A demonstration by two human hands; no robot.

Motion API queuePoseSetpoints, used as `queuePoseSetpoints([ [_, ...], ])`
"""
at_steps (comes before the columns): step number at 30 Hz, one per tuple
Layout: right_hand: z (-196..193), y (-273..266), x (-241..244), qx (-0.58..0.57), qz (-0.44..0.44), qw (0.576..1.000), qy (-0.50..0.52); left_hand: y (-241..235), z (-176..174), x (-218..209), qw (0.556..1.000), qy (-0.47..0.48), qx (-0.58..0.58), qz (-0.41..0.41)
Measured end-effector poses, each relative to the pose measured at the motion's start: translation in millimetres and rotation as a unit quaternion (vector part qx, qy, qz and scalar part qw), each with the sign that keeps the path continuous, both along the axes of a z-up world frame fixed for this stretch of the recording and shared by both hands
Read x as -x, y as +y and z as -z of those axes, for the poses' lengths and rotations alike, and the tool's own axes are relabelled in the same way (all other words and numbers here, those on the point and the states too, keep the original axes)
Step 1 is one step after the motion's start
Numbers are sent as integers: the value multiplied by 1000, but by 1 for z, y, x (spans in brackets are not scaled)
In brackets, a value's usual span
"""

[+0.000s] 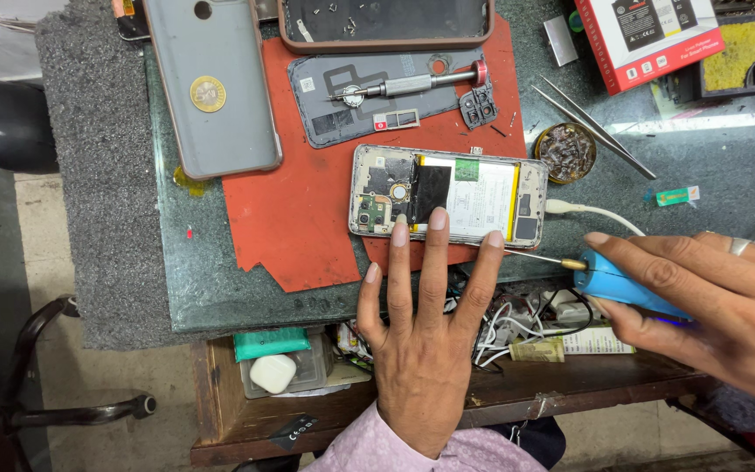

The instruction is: The person uses a hot air gun to heat the internal components of a disassembled smartphone, then reconnects a cable and tests the device by turning it on. The phone displays a charging indicator and the brand logo.

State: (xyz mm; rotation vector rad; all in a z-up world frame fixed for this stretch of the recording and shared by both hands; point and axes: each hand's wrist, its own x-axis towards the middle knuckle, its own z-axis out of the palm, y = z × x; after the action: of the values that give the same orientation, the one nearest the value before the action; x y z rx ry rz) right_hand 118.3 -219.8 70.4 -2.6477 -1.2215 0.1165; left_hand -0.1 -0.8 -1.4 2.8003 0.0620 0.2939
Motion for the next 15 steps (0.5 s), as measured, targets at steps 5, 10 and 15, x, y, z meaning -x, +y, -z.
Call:
queuePoseSetpoints([
  [5, 0, -6, -1, 1, 3, 1000, 20, -1, 1, 0, 1000, -3, -3, -1],
  [10, -4, -11, -1, 10, 15, 999, 30, -1, 2, 0, 1000, -4, -5, -6],
  [15, -4, -23, -4, -5, 16, 1000, -19, -2, 5, 1, 999, -7, 39, -5],
])
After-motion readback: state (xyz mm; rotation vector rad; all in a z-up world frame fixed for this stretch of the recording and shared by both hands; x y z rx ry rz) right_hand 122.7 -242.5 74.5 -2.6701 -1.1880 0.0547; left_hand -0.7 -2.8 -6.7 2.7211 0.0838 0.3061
